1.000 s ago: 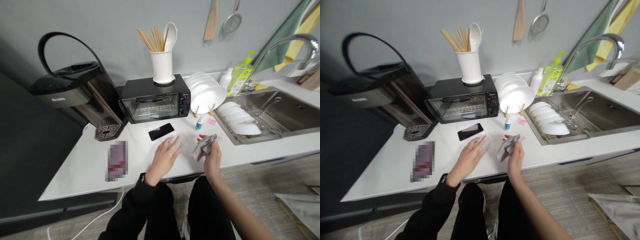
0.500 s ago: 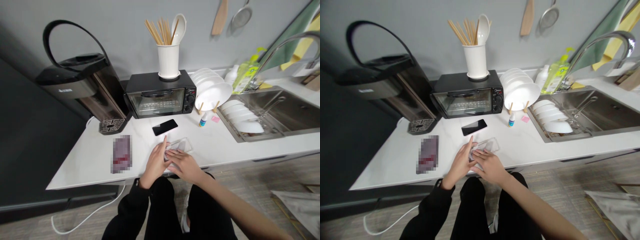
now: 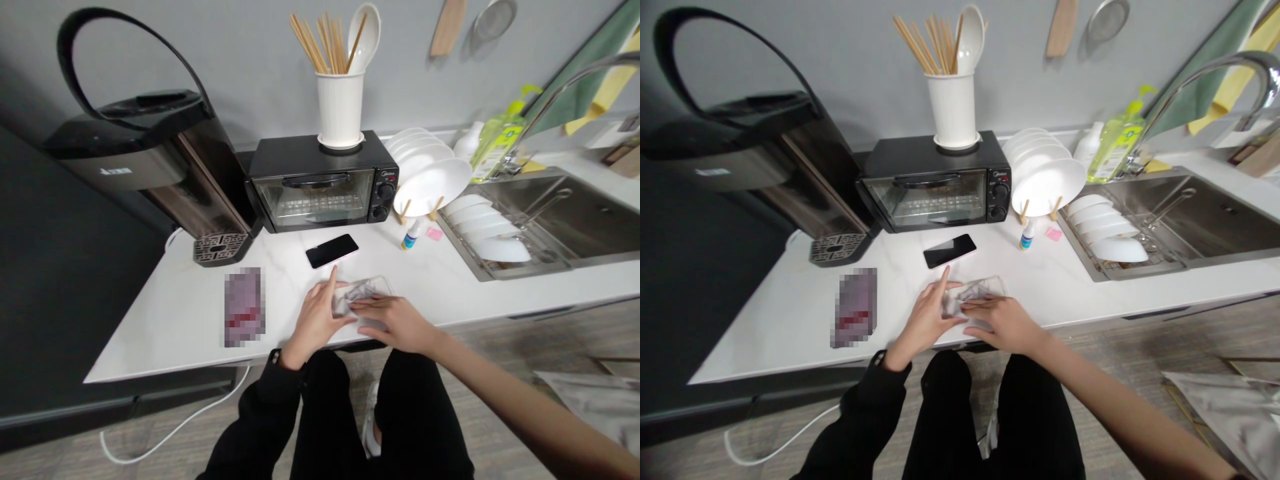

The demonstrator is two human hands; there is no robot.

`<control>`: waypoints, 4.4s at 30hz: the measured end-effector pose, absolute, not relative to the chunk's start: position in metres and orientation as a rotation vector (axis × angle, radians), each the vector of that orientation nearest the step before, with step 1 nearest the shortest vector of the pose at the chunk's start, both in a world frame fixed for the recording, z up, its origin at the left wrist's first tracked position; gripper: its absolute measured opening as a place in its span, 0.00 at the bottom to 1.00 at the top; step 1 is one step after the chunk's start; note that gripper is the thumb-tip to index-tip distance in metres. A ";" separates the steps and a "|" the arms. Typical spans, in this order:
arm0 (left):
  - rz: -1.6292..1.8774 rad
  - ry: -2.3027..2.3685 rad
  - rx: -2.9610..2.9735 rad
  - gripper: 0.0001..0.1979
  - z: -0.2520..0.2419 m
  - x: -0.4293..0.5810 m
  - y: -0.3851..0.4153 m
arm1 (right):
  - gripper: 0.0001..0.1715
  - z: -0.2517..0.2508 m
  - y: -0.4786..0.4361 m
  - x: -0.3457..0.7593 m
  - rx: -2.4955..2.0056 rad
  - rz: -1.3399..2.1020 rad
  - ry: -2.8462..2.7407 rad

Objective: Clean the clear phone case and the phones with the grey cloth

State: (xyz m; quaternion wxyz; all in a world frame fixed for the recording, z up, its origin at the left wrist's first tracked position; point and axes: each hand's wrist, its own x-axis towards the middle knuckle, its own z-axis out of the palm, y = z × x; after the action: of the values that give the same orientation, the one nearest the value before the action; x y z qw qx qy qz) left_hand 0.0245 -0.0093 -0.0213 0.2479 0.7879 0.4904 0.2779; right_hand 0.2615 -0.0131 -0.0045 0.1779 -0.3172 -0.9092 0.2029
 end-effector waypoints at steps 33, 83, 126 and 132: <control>0.658 1.261 2.221 0.62 -0.018 0.024 -0.004 | 0.29 -0.008 -0.009 0.265 -0.765 0.552 -2.592; 0.657 1.328 2.303 0.61 -0.023 0.027 -0.005 | 0.24 -0.018 -0.004 0.299 -0.958 0.449 -2.534; 0.876 1.489 2.218 0.49 -0.033 0.056 -0.013 | 0.36 -0.021 -0.016 0.272 -1.231 0.214 -2.466; 0.896 1.478 2.206 0.56 -0.035 0.055 -0.013 | 0.39 -0.022 -0.006 0.276 -1.193 0.202 -2.512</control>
State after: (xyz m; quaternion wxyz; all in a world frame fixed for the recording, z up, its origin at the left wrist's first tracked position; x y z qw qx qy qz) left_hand 0.0550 -0.0130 -0.0351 0.1687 0.7760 0.5197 0.3152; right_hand 0.2762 -0.0059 -0.0219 0.1758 -0.4214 -0.8868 0.0713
